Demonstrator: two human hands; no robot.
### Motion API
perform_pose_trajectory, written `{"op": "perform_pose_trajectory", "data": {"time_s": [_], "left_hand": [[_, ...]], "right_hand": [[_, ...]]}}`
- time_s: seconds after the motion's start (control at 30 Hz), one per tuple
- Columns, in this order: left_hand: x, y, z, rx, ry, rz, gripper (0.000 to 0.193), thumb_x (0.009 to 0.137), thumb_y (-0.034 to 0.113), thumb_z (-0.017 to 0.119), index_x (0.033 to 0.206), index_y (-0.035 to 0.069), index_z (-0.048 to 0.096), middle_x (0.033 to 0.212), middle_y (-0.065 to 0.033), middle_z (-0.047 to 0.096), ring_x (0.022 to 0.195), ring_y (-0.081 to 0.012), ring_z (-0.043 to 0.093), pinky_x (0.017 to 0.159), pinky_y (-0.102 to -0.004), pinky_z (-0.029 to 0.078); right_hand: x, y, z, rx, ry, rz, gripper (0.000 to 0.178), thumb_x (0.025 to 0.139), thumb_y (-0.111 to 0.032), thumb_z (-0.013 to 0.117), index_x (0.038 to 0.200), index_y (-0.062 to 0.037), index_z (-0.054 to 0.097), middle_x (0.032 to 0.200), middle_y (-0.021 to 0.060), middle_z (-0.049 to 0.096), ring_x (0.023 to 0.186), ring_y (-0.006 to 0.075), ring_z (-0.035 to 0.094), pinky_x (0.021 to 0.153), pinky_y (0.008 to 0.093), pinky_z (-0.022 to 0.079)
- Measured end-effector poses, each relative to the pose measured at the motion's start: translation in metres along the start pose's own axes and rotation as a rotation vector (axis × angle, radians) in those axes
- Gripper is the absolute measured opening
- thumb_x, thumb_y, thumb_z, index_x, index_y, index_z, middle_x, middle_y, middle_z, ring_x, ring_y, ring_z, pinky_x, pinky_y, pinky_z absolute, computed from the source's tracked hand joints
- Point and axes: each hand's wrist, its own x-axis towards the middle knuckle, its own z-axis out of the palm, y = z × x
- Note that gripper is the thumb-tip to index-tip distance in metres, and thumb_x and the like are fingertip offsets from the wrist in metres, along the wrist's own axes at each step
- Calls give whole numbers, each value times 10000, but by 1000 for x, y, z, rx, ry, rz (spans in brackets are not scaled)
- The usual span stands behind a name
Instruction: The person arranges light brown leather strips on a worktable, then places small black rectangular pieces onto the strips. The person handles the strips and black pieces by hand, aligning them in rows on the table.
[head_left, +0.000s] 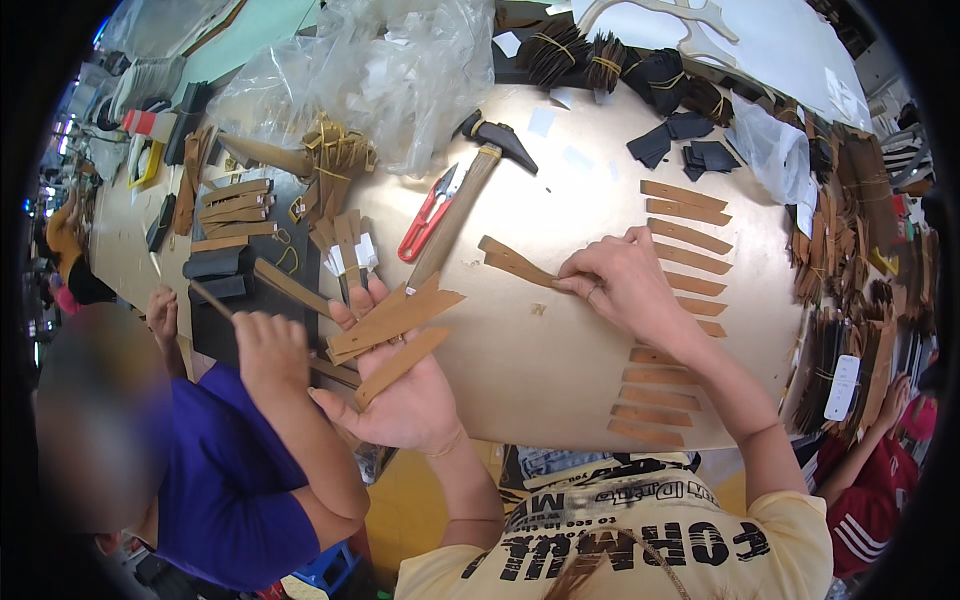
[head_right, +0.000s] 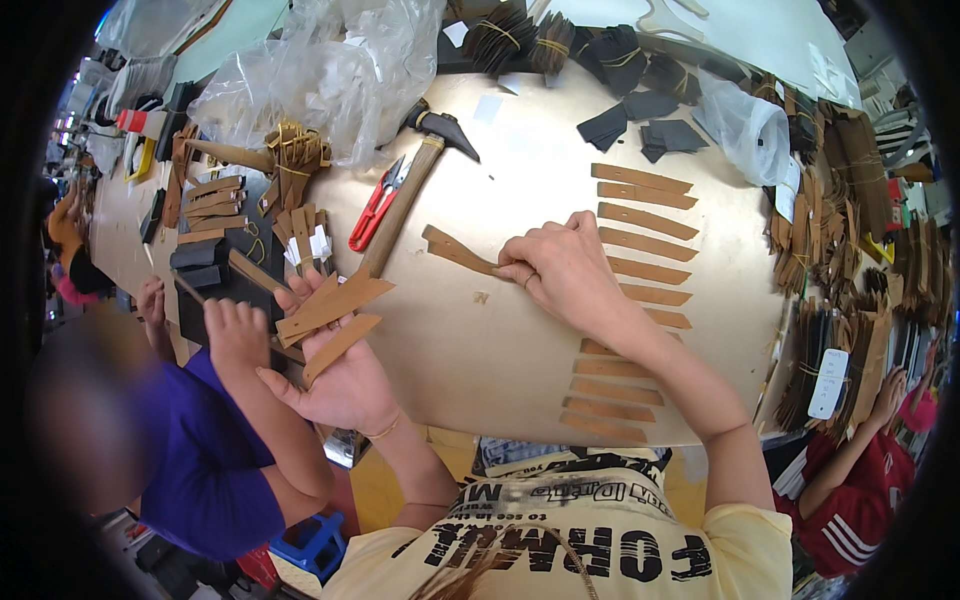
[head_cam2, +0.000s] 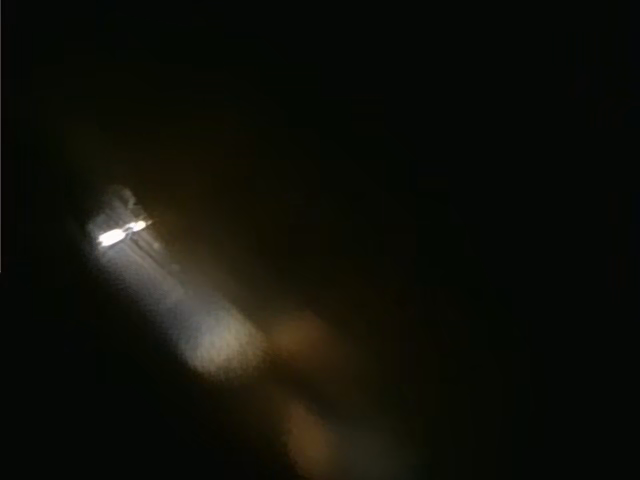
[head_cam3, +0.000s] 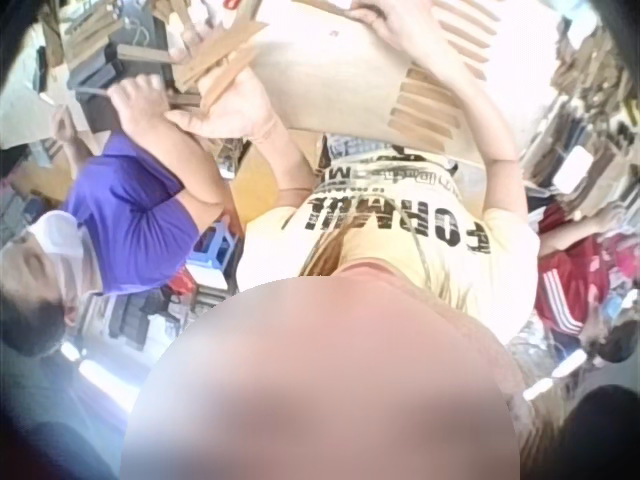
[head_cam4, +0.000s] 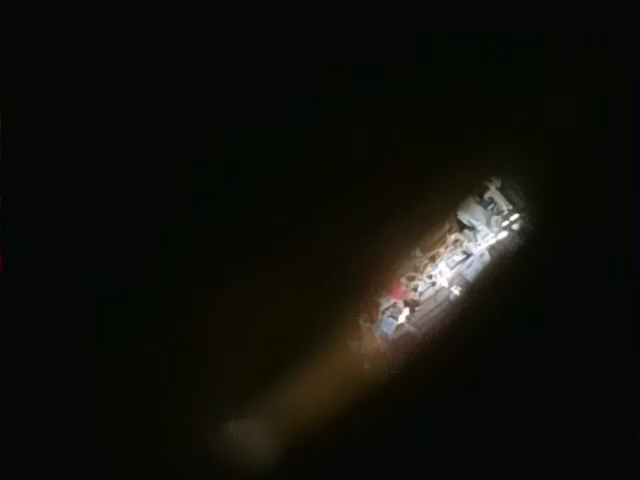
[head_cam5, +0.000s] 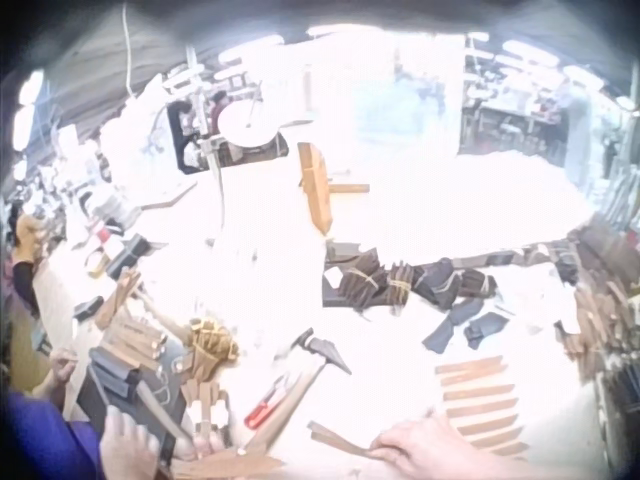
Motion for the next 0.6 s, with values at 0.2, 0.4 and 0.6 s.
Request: {"op": "perform_pose_trajectory", "data": {"time_s": [0.2,0.4,0.6], "left_hand": [[-9,-7,5,-71,49,-75,820,909,526,576,1470,-9,309,1527,-240,299,1476,-377,202,1225,-565,72],[-11,-12,6,-65,44,-97,829,911,580,557,1475,20,319,1515,-231,319,1468,-372,225,1220,-571,77],[-13,-11,5,-34,20,-117,829,906,563,581,1470,14,320,1510,-225,312,1466,-372,229,1220,-569,80]], "right_hand": [[-5,-1,10,-259,235,-200,152,867,-278,716,831,-132,732,805,-2,683,845,167,579,888,408,332],[16,15,-13,1,-38,86,117,855,-270,741,867,-156,767,790,-24,690,846,160,571,902,391,330],[20,15,-18,-37,4,-21,143,876,-266,714,882,-134,769,722,19,689,832,194,597,916,422,328]]}}
